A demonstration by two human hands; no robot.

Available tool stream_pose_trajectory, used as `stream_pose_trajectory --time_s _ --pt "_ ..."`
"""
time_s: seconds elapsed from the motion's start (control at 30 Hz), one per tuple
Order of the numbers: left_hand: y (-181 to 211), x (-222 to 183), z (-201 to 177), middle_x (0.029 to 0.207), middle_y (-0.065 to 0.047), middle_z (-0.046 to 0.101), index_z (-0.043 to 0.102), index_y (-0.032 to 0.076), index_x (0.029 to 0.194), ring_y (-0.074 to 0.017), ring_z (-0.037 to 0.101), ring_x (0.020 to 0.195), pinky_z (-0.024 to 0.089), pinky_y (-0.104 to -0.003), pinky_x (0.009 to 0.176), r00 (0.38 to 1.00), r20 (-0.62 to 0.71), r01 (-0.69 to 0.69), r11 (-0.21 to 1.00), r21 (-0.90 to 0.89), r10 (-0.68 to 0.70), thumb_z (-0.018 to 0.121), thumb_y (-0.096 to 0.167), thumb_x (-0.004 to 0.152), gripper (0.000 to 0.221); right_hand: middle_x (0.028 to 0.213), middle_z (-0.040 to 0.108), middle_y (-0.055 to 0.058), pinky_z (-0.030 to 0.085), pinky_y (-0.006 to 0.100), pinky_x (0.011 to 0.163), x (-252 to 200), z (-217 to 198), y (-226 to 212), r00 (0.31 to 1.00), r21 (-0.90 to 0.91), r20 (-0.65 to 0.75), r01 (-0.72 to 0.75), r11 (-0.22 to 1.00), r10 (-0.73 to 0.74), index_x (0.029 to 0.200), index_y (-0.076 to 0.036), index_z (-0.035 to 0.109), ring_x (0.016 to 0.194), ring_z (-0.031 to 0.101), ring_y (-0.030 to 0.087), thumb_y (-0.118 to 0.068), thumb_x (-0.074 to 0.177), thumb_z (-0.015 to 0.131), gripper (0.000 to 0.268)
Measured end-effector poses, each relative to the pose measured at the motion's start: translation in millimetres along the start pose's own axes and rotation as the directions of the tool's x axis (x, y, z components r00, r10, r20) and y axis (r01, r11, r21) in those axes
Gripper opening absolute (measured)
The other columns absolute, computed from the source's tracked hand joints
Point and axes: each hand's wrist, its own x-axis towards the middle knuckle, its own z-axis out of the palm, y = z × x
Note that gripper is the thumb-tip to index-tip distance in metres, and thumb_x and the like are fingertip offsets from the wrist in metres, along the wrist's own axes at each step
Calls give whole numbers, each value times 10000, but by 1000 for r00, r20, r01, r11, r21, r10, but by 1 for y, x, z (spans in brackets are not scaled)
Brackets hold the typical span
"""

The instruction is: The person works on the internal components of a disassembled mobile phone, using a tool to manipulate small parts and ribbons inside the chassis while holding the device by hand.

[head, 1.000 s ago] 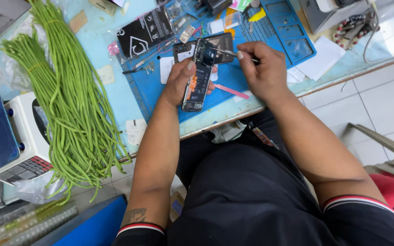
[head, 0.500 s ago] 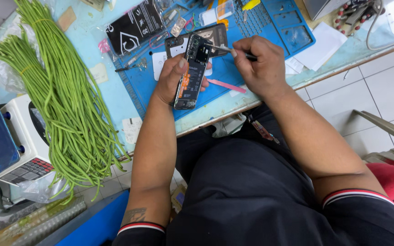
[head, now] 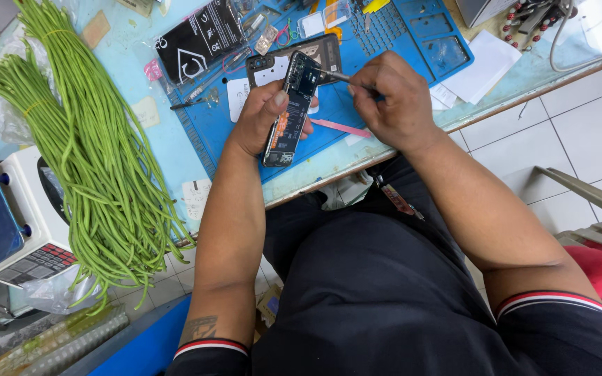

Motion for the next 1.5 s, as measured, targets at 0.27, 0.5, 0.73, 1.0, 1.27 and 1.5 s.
stream_pose_trajectory --time_s 0.27,0.5,0.73,1.0,1.27,1.5 --pt "1 -3 0 1133 -217 715 601 -83 1314 -254 756 831 659 -379 690 1000 2 -15 998 -54 15 698 686 868 894 980 718 66 568 277 729 -8 4 8 983 83 -18 -180 980 182 1186 -19 631 831 721 146 -14 1099 710 117" --pt "1 -3 -2 1132 -234 717 601 -97 1271 -265 759 825 661 -388 677 1000 23 4 997 -80 -2 689 666 888 858 976 637 91 504 289 685 -8 1 9 993 108 -22 -109 988 112 1206 22 629 774 625 162 -18 1019 774 240" --pt "-1 -1 -8 1151 -261 710 582 -102 1269 -275 758 825 662 -396 666 998 59 -9 990 -142 17 669 636 912 824 1002 654 105 506 278 642 -6 3 5 998 40 -58 -36 999 38 969 -12 647 752 635 155 23 972 794 152" --pt "-3 0 -9 1145 -273 710 581 -120 1253 -279 759 824 665 -402 671 998 62 -17 991 -133 25 681 624 920 821 1001 659 101 498 272 629 -6 4 6 998 48 -56 -16 999 19 960 -12 632 740 633 143 22 985 799 172" --pt "-2 0 -7 1127 -277 711 587 -122 1237 -281 762 811 667 -398 660 998 57 -32 991 -129 39 694 640 900 840 1000 655 104 503 267 630 -7 5 7 998 26 -60 -11 1000 13 963 -14 650 737 628 141 20 993 793 150" --pt "-3 1 -7 1111 -280 721 603 -116 1208 -286 768 802 669 -394 643 998 46 -35 993 -115 41 686 630 905 809 1019 654 102 524 267 645 -8 5 6 999 19 -48 -6 1000 7 977 -14 643 773 655 149 22 1006 787 151"
